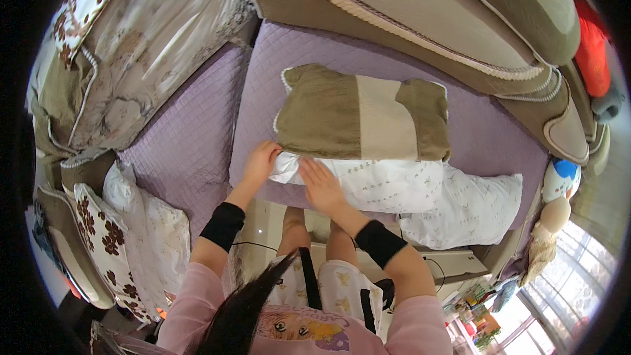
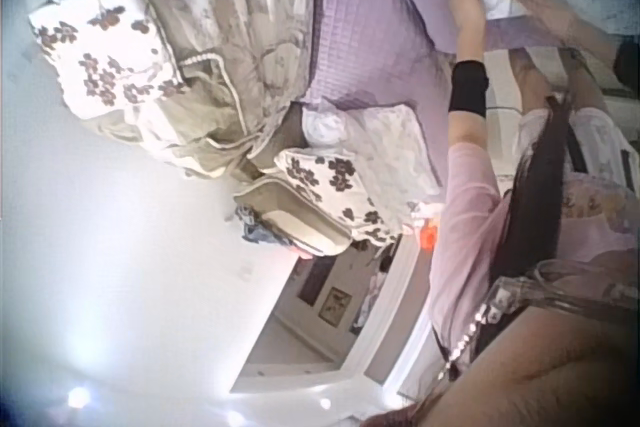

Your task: The person organizes pillows and plush toys on a sofa, moves a neck pillow, and places a pillow into a pillowcase by hand.

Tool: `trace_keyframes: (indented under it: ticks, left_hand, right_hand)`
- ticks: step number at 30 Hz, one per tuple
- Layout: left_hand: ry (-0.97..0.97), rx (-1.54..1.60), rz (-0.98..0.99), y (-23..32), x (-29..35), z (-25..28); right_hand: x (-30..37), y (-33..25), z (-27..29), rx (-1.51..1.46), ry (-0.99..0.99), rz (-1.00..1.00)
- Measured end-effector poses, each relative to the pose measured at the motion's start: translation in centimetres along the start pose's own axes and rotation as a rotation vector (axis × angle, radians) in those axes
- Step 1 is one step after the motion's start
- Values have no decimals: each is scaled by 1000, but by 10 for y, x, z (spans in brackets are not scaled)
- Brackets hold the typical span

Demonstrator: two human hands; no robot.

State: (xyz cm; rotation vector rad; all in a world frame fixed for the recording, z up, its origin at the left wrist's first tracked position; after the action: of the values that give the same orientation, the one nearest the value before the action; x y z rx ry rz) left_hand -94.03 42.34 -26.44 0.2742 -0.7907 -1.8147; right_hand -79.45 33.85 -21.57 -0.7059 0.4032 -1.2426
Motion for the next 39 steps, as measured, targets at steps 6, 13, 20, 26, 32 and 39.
trace_keyframes:
  ticks: [6,13,20,26,32,39]
  left_hand:
    - [-17,-187,-50,34,-6,13]
    - [-57,-217,-546,186,-21,-12]
    - [-100,-195,-752,277,-26,-105]
    - [-101,-425,-734,290,-44,-152]
    - [-170,-574,-732,298,-61,-157]
    - [-125,-408,-552,299,-70,-156]
  right_hand:
    - [117,58,82,-91,206,-264]
    - [267,100,167,302,172,-627]
    - [423,41,225,340,153,-904]
    - [596,-80,268,545,119,-1309]
    - [679,-151,293,808,291,-1503]
    - [487,25,240,357,786,-1027]
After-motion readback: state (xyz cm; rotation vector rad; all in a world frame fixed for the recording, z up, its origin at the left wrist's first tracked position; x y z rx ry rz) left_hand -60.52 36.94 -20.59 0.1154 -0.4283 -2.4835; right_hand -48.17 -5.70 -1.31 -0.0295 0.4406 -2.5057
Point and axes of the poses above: each hand's wrist, its own x-axis away from the middle knuckle, its own z-axis out of the back of the hand, y = z × x, the point moved 5 cm from there along -x, towards the middle knuckle, and after that the axes turned 9 degrees about -x, right-handed, at the moved point
